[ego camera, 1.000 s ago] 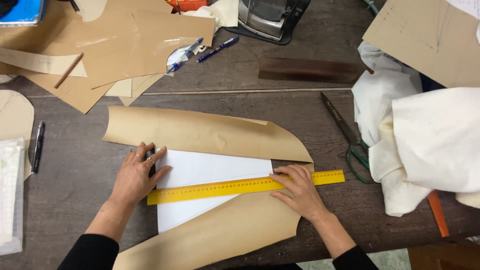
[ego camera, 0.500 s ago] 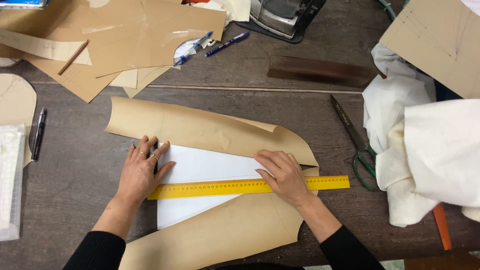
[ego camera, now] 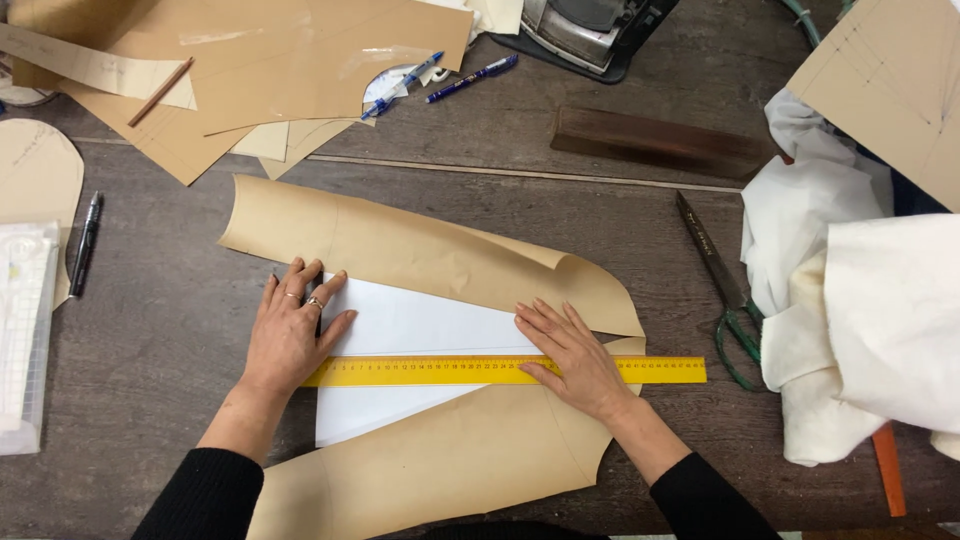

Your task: The person measures a piece of white fabric using a yellow ruler and a pen. They align the ruler on the fabric and mark lines with the pen, adjusting the ruler's position multiple times to ensure accuracy.

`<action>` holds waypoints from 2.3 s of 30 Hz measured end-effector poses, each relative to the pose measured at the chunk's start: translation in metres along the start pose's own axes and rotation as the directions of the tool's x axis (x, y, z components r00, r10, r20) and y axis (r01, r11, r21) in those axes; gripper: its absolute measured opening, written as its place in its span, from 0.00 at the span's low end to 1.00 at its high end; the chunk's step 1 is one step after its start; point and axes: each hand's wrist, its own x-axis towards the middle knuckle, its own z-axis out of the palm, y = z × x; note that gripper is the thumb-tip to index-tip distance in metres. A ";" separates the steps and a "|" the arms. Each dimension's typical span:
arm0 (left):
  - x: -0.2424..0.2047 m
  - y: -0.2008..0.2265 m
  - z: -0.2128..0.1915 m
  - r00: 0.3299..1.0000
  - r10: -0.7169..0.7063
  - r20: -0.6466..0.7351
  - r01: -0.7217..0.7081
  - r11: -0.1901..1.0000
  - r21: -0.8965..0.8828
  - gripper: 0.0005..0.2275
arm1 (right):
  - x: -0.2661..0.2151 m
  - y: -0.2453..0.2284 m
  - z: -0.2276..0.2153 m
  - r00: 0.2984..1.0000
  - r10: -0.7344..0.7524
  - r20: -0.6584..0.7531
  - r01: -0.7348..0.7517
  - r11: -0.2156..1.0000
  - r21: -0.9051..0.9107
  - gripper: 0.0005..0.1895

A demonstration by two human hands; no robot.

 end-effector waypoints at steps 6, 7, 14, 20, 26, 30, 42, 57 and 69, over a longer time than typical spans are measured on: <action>-0.001 0.005 -0.002 0.999 -0.039 -0.003 0.039 0.999 -0.029 0.22 | 0.001 -0.001 0.001 0.999 -0.025 -0.040 0.024 1.000 -0.012 0.28; -0.001 0.005 -0.002 0.999 -0.039 -0.004 0.039 0.998 -0.042 0.22 | 0.001 -0.001 0.001 0.999 -0.018 -0.037 0.017 1.000 -0.017 0.29; -0.033 0.033 -0.010 0.993 0.086 -0.085 -0.087 0.996 -0.012 0.28 | 0.001 0.001 0.003 0.998 -0.019 -0.052 0.017 0.999 -0.031 0.29; -0.092 0.084 -0.006 0.967 0.177 -0.183 -0.191 0.980 -0.060 0.22 | 0.001 -0.003 -0.003 0.998 -0.059 -0.013 0.059 0.998 -0.029 0.29; -0.102 0.093 0.010 0.953 -0.039 -0.300 0.026 0.999 -0.046 0.18 | 0.000 -0.001 -0.001 0.998 -0.062 -0.008 0.061 0.997 -0.052 0.29; -0.102 0.092 0.017 0.943 -0.049 -0.329 0.047 0.999 -0.013 0.17 | 0.000 0.000 -0.001 0.998 -0.064 -0.015 0.063 0.997 -0.050 0.30; -0.090 0.102 0.004 0.903 -0.054 -0.426 0.116 0.986 0.122 0.15 | 0.003 -0.003 -0.010 0.999 -0.040 0.021 0.040 0.999 -0.020 0.44; -0.092 0.100 0.014 0.916 -0.116 -0.385 0.202 0.961 0.191 0.15 | 0.002 -0.001 -0.005 0.997 -0.070 -0.045 0.069 0.998 -0.011 0.43; -0.091 0.098 0.003 0.939 -0.031 -0.343 0.108 0.972 0.209 0.16 | 0.001 -0.001 -0.004 0.998 -0.057 -0.029 0.058 0.998 0.022 0.44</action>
